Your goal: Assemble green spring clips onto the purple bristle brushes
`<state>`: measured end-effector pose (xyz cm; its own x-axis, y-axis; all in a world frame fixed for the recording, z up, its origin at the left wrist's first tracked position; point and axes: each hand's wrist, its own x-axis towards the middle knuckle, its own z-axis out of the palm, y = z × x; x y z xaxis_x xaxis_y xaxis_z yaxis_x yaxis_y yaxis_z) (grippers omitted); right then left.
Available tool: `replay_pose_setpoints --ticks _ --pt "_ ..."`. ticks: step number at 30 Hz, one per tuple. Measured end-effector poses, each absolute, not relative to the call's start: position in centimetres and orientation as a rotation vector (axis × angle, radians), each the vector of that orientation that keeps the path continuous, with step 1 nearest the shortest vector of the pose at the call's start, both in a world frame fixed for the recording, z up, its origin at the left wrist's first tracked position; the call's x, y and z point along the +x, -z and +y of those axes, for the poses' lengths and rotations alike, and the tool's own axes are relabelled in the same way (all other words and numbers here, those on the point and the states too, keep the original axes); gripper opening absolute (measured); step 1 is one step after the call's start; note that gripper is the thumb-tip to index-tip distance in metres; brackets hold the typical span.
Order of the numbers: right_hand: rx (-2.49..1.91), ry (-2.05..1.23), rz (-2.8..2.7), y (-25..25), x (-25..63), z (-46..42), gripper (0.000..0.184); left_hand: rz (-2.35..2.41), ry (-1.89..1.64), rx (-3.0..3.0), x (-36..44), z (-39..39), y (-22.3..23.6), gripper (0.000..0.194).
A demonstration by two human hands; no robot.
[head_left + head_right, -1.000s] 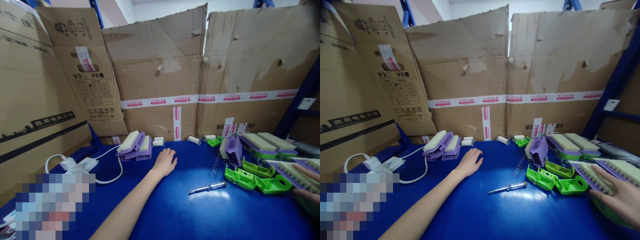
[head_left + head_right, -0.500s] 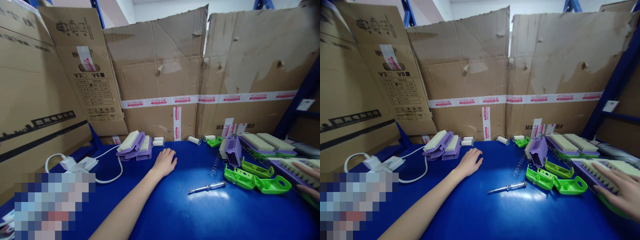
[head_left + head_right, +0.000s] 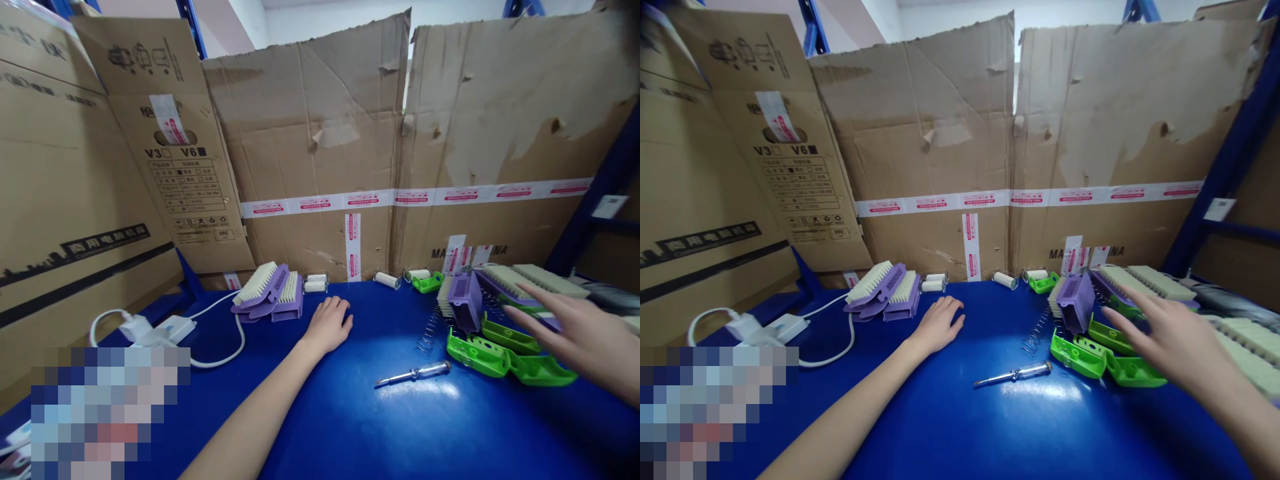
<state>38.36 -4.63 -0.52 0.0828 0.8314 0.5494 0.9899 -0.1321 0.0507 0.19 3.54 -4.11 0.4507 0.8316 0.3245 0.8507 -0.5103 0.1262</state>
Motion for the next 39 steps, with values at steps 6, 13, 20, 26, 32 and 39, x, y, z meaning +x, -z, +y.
replay_pose_setpoints --ticks 6,13,20,26,32,39 --pt "-2.127 0.618 -1.995 -2.9 28.4 0.0 0.052 -1.525 0.544 -2.621 0.2 3.6 4.2 0.023" --pt "-2.028 0.413 -2.031 -3.1 18.8 3.8 0.031 -1.525 0.536 -2.617 0.3 3.4 4.1 0.023" --pt "-1.656 0.253 -2.334 0.7 14.2 4.4 0.028 -1.522 0.506 -2.557 0.2 3.6 3.8 0.018" --pt "-1.682 0.352 -1.952 0.6 16.3 4.4 0.033 -1.006 0.518 -2.843 2.1 0.1 3.0 0.039" --pt "-1.679 0.354 -1.834 0.3 17.2 4.5 0.033 -0.738 0.342 -2.88 4.9 -2.4 3.1 0.02" --pt "-1.658 0.139 -2.339 0.9 16.7 4.1 0.032 -1.415 0.353 -2.492 -0.3 2.9 3.1 0.021"
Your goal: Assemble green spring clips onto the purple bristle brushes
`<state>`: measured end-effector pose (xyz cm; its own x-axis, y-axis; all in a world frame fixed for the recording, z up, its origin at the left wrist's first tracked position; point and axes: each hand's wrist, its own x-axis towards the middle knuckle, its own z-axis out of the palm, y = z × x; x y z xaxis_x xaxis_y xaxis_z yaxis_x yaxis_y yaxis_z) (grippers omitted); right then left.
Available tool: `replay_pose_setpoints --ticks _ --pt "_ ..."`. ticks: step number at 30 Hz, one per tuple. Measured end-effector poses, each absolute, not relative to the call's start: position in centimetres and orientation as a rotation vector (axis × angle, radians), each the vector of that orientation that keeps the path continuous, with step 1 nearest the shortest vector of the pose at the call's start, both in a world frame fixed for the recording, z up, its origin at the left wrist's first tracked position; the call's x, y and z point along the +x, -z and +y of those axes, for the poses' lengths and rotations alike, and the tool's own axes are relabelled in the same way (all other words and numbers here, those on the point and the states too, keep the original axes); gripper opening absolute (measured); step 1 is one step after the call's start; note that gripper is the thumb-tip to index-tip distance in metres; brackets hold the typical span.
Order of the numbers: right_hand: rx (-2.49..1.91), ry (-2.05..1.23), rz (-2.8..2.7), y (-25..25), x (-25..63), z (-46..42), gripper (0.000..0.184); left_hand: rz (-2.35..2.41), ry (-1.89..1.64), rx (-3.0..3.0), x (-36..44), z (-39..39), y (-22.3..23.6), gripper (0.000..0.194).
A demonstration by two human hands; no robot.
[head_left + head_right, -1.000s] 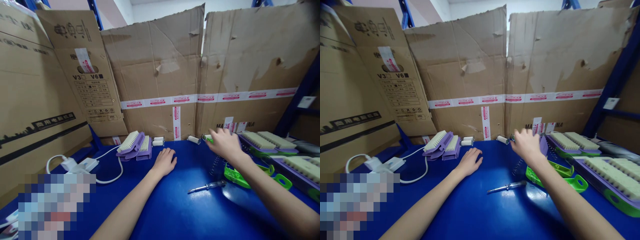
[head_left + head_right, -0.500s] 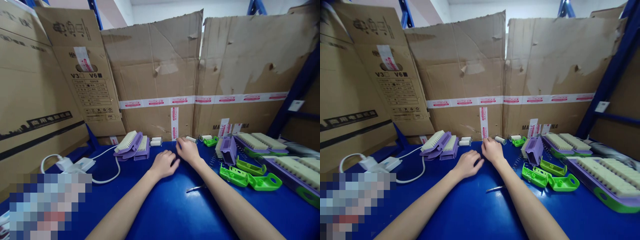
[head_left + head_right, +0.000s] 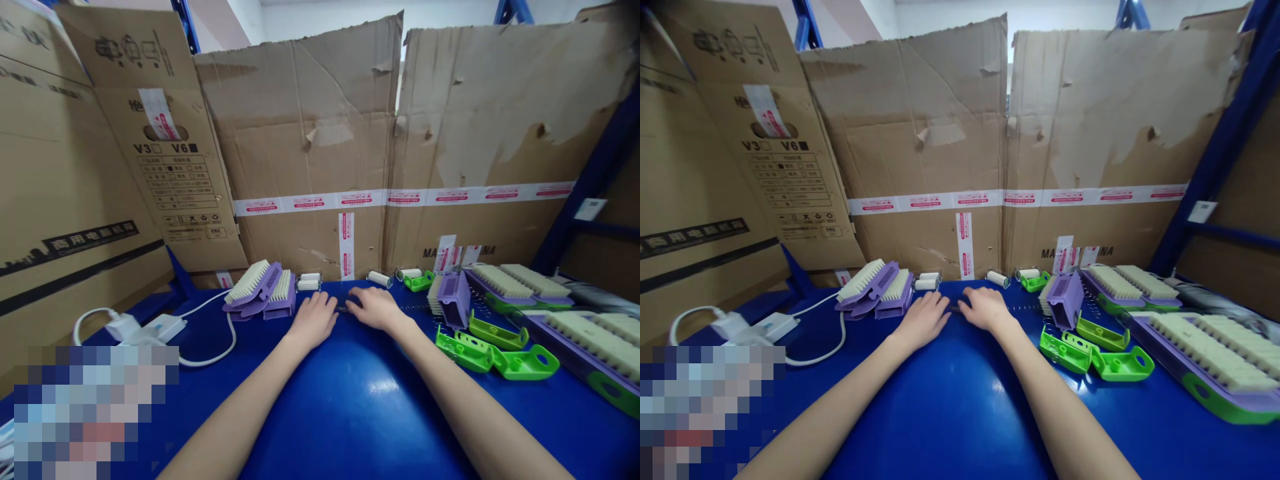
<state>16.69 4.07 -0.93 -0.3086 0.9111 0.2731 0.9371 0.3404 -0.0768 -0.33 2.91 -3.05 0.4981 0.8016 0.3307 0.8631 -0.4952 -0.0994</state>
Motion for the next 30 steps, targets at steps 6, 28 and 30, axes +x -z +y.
replay_pose_setpoints --ticks 6,28,30 --pt "-1.692 0.137 -2.444 1.9 15.2 3.6 0.029 -1.515 0.293 -2.415 -0.5 3.0 3.3 0.024" --pt "-1.774 -0.141 -2.19 0.7 16.8 4.1 0.041 -1.382 0.423 -2.408 -0.2 2.5 3.0 0.052" --pt "-1.743 -0.123 -2.104 0.5 16.7 4.0 0.042 -1.267 0.409 -2.55 -0.1 2.1 2.7 0.053"
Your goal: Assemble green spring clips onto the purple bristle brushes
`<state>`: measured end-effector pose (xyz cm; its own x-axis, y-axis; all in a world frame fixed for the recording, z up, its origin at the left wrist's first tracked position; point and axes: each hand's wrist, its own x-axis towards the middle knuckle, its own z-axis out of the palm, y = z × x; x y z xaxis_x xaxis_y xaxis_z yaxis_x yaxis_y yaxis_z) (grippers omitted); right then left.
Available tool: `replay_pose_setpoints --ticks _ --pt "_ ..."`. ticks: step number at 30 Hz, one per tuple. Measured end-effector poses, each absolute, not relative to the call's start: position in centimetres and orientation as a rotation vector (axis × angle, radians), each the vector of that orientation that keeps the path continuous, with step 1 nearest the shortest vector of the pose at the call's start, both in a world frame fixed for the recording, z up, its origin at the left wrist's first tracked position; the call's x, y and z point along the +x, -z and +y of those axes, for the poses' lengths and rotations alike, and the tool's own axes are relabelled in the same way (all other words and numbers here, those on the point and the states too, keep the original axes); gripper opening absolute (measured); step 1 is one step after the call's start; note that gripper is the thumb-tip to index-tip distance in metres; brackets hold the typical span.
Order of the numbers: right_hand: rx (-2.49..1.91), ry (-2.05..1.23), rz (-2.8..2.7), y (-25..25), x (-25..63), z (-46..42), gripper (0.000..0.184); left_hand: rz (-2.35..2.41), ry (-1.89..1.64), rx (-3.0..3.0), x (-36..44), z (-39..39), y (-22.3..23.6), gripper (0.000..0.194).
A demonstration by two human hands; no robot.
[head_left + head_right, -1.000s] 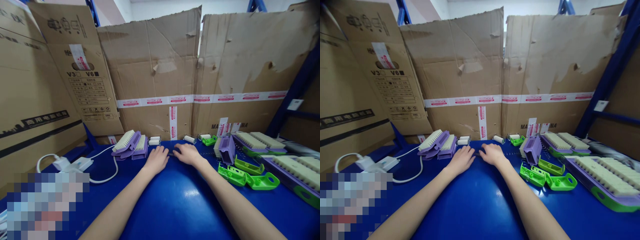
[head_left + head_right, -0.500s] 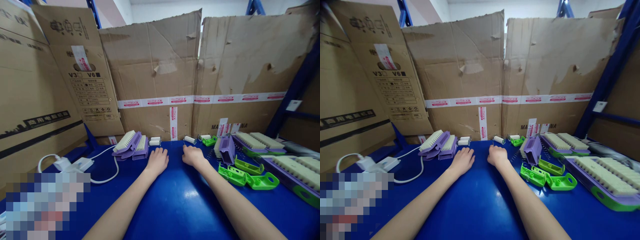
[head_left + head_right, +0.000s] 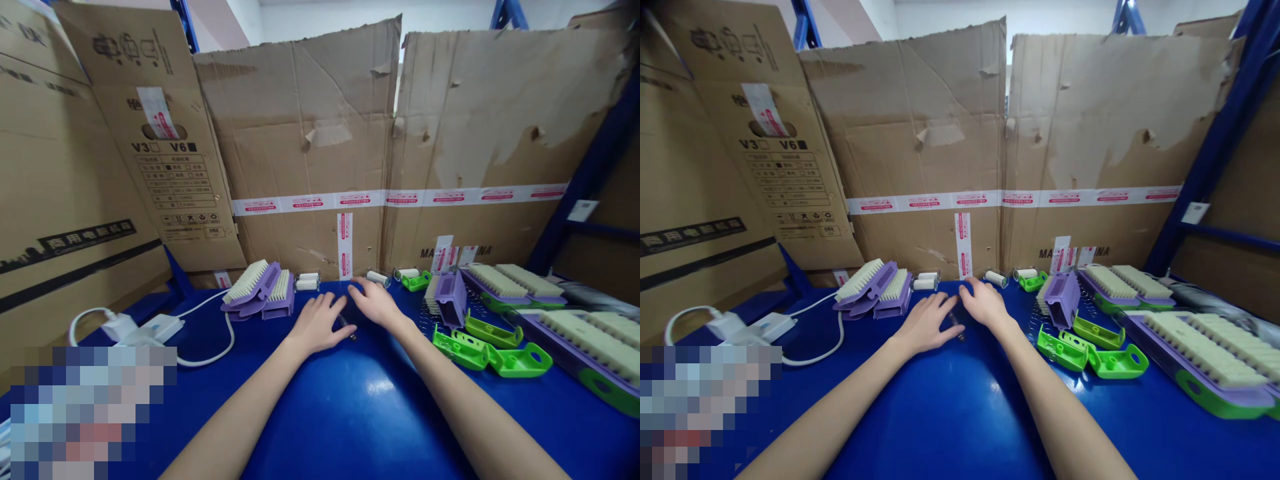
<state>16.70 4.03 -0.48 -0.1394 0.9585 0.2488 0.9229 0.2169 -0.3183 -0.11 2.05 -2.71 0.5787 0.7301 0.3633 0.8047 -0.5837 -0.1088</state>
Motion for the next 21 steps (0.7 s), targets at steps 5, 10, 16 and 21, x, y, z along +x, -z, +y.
replay_pose_setpoints --ticks 5,10,16,21 --pt "-1.872 0.081 -2.14 1.1 16.9 3.8 0.041 -1.365 0.354 -2.698 1.2 0.6 2.0 0.047" --pt "-1.921 0.051 -2.19 2.2 17.3 4.1 0.04 -1.41 0.287 -2.748 2.8 -1.2 1.3 0.039" --pt "-1.908 0.093 -2.234 2.5 17.1 4.3 0.038 -1.613 0.031 -2.76 0.9 -5.3 0.7 0.048" --pt "-1.898 0.109 -2.241 2.6 17.0 4.3 0.038 -1.733 0.443 -2.763 -6.4 -7.5 -1.6 0.04"
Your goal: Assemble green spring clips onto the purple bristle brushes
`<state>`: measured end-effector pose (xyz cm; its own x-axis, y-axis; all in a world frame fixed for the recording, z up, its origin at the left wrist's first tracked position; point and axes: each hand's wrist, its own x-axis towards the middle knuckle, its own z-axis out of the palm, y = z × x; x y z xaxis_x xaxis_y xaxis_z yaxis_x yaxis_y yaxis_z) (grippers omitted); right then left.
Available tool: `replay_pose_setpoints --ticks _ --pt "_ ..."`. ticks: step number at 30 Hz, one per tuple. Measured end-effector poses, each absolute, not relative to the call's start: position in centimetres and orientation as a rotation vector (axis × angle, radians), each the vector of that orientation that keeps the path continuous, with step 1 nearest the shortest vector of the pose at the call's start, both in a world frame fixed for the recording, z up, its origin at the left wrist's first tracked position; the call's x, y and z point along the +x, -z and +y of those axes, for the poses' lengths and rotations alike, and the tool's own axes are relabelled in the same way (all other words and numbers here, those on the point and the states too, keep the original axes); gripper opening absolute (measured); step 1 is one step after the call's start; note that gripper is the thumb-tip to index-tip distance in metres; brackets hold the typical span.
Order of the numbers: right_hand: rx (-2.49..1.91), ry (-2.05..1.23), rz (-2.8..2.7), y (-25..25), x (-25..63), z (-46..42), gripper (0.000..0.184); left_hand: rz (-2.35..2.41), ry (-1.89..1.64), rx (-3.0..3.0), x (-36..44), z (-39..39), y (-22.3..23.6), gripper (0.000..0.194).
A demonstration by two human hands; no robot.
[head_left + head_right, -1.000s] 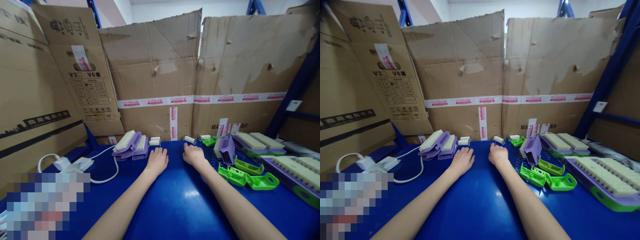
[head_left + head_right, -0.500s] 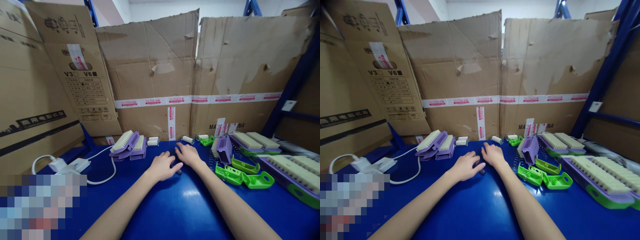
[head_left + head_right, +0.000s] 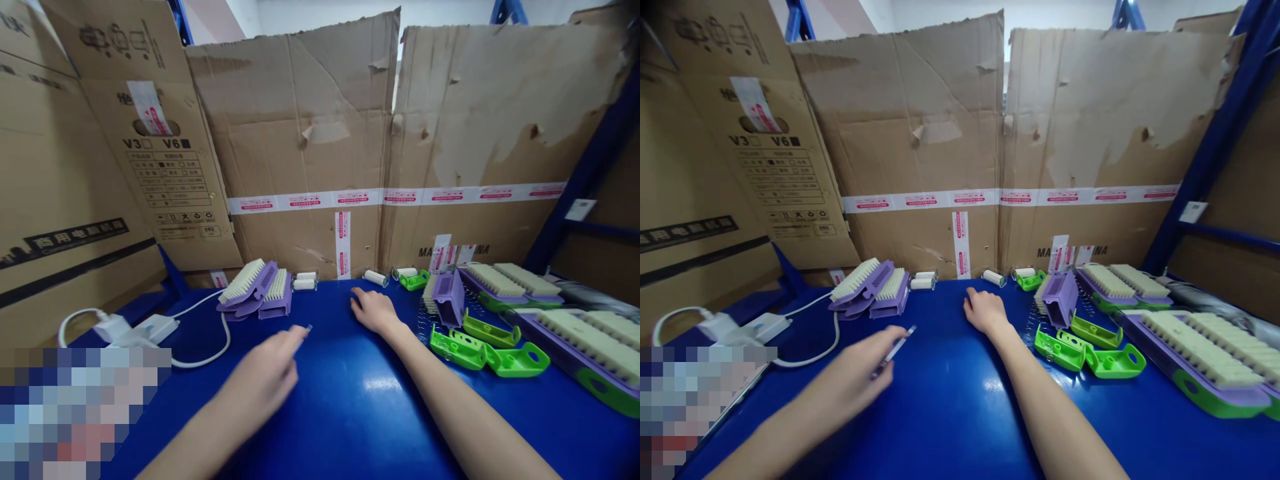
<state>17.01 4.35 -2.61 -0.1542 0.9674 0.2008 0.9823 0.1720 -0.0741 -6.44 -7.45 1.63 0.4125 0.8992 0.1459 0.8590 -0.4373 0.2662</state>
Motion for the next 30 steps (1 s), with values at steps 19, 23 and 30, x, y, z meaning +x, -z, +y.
replay_pose_setpoints --ticks 19,23,30 --pt "-1.882 0.099 -2.256 2.7 17.0 4.5 0.037 2.676 -0.47 1.674 -23.2 6.5 -3.1 0.061" --pt "-1.893 0.091 -2.265 2.6 17.0 4.5 0.037 2.588 -0.69 1.741 -18.2 5.4 -7.0 0.086" --pt "-1.919 0.071 -2.274 2.4 17.1 4.2 0.038 2.429 -0.312 1.841 -13.2 7.2 -7.3 0.093"
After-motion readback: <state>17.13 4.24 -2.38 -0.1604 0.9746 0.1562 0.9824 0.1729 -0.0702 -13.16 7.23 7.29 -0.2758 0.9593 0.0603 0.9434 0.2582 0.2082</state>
